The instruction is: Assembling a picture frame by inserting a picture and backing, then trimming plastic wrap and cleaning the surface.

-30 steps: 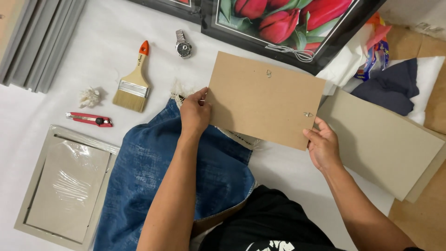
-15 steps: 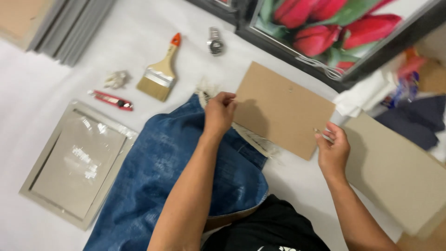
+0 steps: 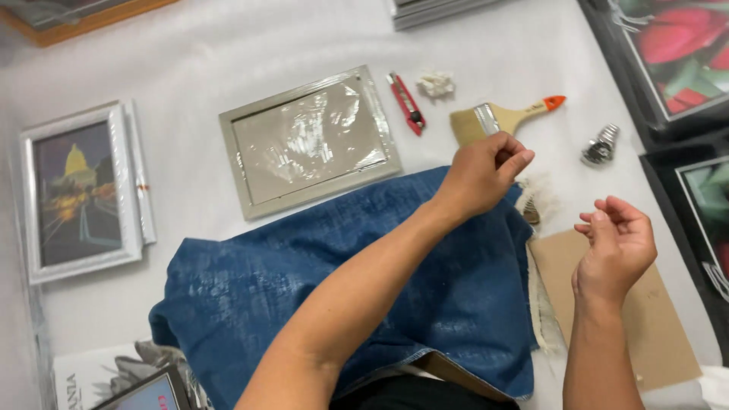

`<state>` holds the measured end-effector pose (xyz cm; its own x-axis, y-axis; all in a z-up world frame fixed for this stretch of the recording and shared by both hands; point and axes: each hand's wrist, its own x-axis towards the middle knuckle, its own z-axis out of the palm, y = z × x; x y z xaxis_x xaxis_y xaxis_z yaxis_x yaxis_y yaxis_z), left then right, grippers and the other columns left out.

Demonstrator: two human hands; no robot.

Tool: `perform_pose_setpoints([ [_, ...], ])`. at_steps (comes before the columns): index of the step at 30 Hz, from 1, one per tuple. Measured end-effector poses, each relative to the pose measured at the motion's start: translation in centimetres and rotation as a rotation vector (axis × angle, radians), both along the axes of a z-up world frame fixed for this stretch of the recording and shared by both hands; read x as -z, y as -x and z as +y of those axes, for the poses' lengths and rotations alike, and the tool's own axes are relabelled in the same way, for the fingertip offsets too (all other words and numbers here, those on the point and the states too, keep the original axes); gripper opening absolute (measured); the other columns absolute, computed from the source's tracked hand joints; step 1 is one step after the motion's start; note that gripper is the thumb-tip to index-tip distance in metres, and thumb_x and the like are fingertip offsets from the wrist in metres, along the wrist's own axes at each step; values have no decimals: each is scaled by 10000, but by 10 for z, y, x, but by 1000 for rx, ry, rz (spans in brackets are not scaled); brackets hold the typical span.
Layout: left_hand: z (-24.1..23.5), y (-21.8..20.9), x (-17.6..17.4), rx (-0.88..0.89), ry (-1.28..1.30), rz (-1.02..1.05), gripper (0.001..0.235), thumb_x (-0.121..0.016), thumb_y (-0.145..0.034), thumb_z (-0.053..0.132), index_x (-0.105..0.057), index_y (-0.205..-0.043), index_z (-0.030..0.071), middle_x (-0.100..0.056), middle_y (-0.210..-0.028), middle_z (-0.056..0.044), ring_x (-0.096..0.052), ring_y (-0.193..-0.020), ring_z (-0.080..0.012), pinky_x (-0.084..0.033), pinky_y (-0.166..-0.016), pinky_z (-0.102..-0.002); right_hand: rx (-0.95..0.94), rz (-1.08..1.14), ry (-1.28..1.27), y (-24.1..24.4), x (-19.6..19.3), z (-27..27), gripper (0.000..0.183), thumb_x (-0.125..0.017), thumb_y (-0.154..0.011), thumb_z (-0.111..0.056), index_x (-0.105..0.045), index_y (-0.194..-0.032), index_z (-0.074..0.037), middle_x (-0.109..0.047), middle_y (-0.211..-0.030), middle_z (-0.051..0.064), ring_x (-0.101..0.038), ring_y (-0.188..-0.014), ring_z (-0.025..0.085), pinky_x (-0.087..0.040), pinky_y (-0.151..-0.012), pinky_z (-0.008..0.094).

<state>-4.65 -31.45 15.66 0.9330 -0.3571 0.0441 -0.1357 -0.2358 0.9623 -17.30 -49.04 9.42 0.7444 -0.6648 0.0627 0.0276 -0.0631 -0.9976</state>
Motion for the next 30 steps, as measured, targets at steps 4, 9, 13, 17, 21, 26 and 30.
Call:
perform_pose_setpoints([
  [4, 95, -39, -6, -115, -168, -98, 112, -665, -935, 180, -708, -941, 76, -712, -728, -39, -613, -581, -116, -519, -547, -247, -225, -36, 21, -68, -36, 59, 248, -531, -1030, 33, -552, -1277, 8, -620, -1196, 113, -639, -973, 132, -584, -837, 223],
  [9, 241, -79, 27, -357, -390, -32, 127, -690, -930, 248, -720, -1008, 151, -738, -825, -25, -693, -788, -192, -575, -718, -319, -519, -70, 9, -154, -26, 137, 250, -630, -991, 18, -619, -1240, 5, -670, -1101, 128, -683, -906, 164, -607, -766, 253],
  [13, 335, -96, 57, -573, -528, 6, 176, -751, -886, 311, -747, -1029, 209, -764, -874, -7, -746, -921, -259, -582, -807, -406, -757, 40, -13, -220, -6, 186, 279, -704, -974, -71, -648, -1235, 8, -689, -1040, 135, -715, -868, 172, -626, -695, 234],
  [17, 386, -104, 92, -660, -520, 124, 228, -759, -871, 308, -738, -1066, 190, -759, -911, 0, -740, -952, -238, -579, -831, -401, -836, 164, 52, -266, 14, 224, 308, -728, -965, -146, -656, -1239, -22, -704, -1035, 111, -716, -872, 163, -626, -711, 270],
  [21, 401, -105, 106, -677, -665, 335, 420, -802, -853, 239, -663, -1229, 118, -671, -1145, -118, -669, -1124, -348, -565, -914, -478, -787, 394, 557, -300, 98, 214, 392, -773, -939, -291, -692, -1278, -111, -698, -1112, 112, -689, -949, 223, -573, -732, 345],
  [26, 396, -113, 104, -682, -715, 473, 699, -860, -827, 180, -477, -1375, -27, -506, -1236, -269, -570, -1211, -511, -516, -978, -610, -726, 703, 815, -299, 73, 229, 639, -821, -899, -312, -595, -1416, -12, -563, -1321, 315, -612, -1202, 475, -539, -941, 506],
  [30, 394, -113, 104, -734, -741, 497, 669, -861, -835, 142, -424, -1312, -31, -522, -1189, -277, -582, -1195, -513, -504, -990, -602, -697, 803, 796, -304, 95, 226, 703, -868, -863, -314, -506, -1375, 4, -621, -1231, 301, -648, -1144, 456, -548, -895, 519],
])
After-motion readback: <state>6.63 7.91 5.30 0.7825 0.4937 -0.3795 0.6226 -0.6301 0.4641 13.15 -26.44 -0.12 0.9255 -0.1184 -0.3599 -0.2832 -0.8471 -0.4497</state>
